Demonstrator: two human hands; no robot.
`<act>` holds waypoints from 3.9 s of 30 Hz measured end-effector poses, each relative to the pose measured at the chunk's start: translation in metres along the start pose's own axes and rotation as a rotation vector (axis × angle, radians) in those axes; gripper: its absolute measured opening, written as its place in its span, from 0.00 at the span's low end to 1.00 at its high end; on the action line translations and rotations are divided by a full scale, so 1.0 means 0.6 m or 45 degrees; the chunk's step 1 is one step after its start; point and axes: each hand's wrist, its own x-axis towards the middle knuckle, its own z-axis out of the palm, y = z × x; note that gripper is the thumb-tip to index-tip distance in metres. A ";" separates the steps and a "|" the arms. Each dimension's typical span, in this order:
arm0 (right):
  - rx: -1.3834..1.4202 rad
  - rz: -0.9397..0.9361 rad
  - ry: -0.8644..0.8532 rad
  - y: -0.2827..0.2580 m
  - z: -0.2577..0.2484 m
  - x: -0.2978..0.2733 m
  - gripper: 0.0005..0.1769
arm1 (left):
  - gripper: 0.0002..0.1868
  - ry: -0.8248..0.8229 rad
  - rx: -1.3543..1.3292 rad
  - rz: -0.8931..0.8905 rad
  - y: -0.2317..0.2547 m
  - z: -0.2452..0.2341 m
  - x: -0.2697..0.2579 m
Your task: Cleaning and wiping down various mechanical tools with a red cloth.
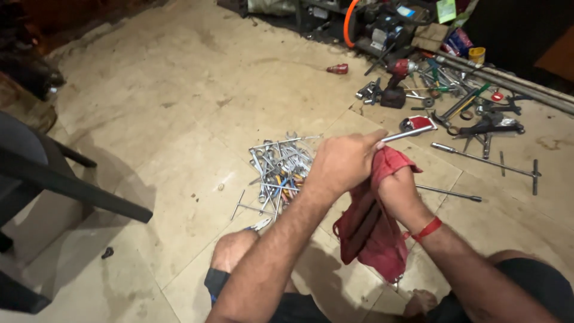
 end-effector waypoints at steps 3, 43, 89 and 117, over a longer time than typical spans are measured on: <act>-0.351 -0.153 0.012 -0.028 0.007 -0.003 0.10 | 0.15 -0.106 0.033 -0.091 0.011 -0.006 0.006; -0.112 1.089 -0.258 0.041 -0.008 -0.049 0.14 | 0.26 -0.182 0.335 -1.226 -0.346 0.065 -0.121; -0.621 1.159 -0.344 0.138 -0.040 -0.097 0.15 | 0.16 -0.353 0.199 -1.796 -0.464 0.326 -0.386; 0.015 1.080 -0.887 0.038 -0.052 -0.189 0.16 | 0.17 -0.907 0.057 -0.885 -0.338 0.538 -0.350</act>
